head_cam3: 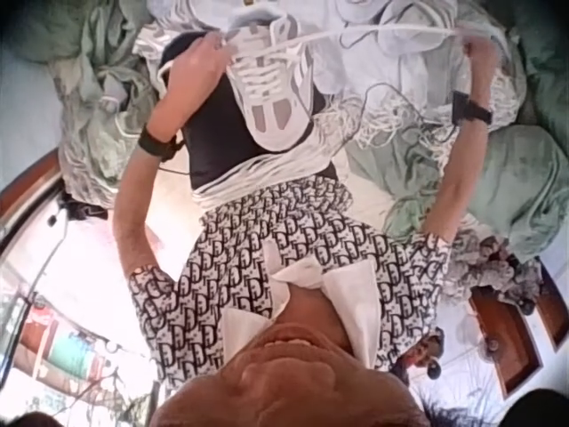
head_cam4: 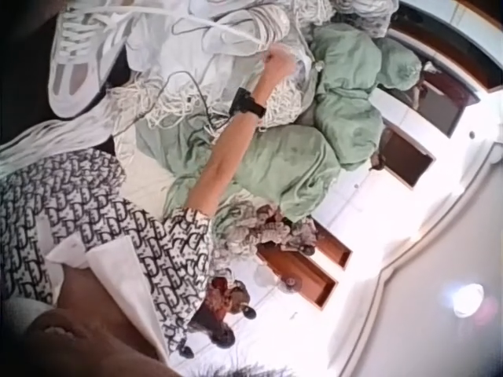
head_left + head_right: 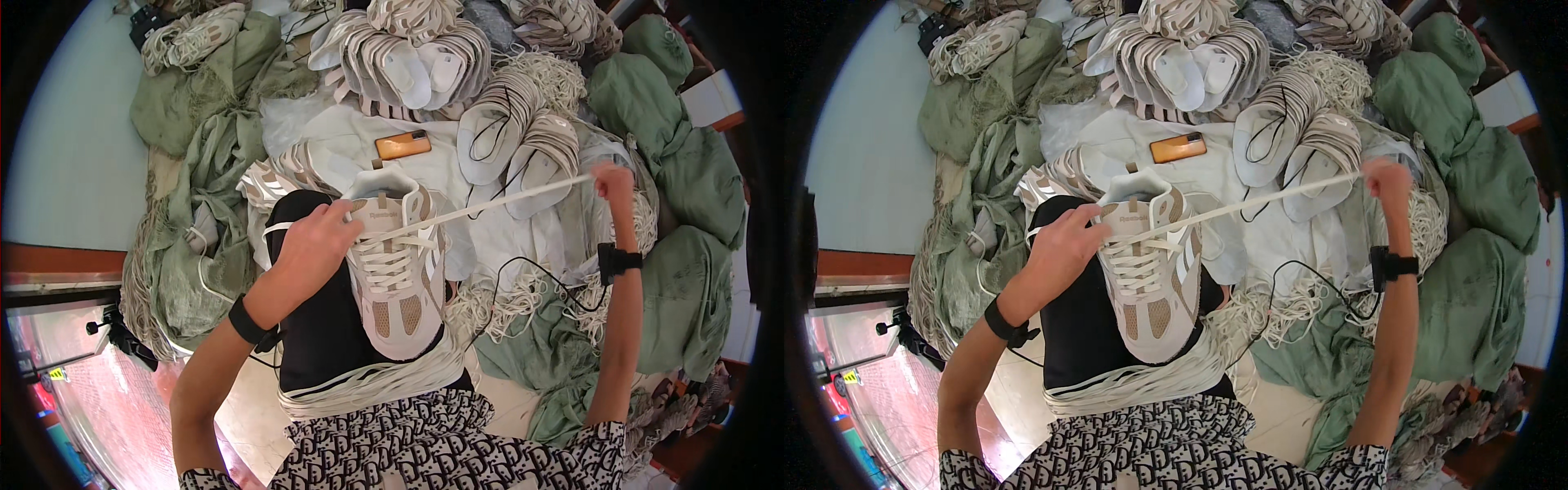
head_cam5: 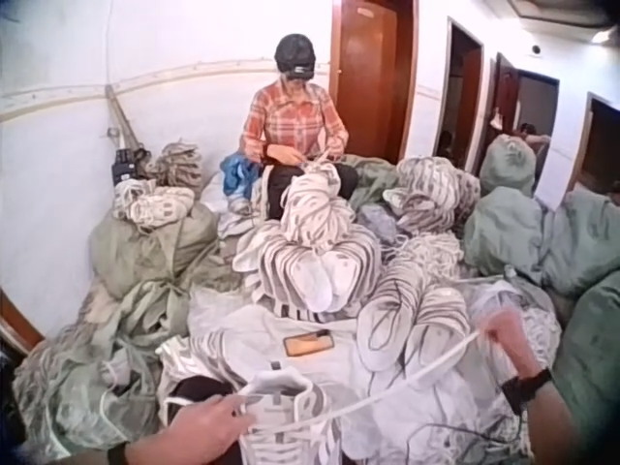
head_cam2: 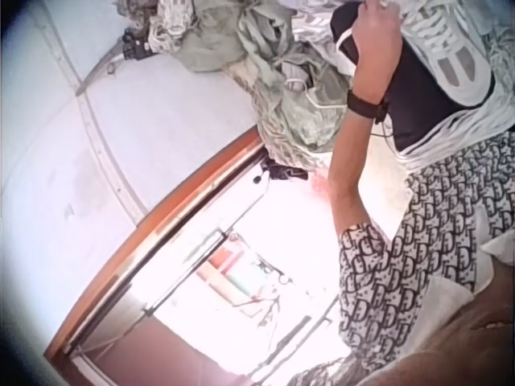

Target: Inserting laces into a white sneaker while sitting on the floor surrounded by materials.

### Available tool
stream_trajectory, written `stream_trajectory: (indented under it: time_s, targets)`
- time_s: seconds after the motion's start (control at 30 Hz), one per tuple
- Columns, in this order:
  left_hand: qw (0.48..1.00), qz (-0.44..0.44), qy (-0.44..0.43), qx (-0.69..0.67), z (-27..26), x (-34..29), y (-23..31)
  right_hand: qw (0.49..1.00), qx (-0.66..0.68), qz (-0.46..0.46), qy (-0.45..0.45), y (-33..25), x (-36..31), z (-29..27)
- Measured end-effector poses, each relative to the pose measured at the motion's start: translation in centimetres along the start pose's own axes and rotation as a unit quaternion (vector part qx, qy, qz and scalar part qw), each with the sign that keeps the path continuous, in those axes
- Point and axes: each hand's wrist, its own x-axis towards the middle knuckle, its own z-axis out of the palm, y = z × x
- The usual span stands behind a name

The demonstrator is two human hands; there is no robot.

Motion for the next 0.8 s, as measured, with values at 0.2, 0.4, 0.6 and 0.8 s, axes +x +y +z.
stream_trajectory:
  time_s: [0.2,0.4,0.6,0.8]
  targets:
    - [0.997,0.013,0.028,-0.072,0.4,0.6,0.0,0.935,-0.225,-0.268,-0.060,-2.8,-5.5,9.4]
    - [0.990,-0.046,0.005,-0.136,0.1,0.7,-0.6,0.840,-0.042,-0.473,-0.262,-10.3,-12.5,22.8]
    - [0.998,-0.021,-0.011,-0.063,-1.0,-0.7,-3.0,0.827,-0.139,-0.450,-0.307,-11.3,-12.9,24.7]
    - [0.997,-0.069,0.008,-0.023,-3.6,-4.4,-6.9,0.816,-0.108,-0.520,-0.228,-10.8,-12.4,22.8]
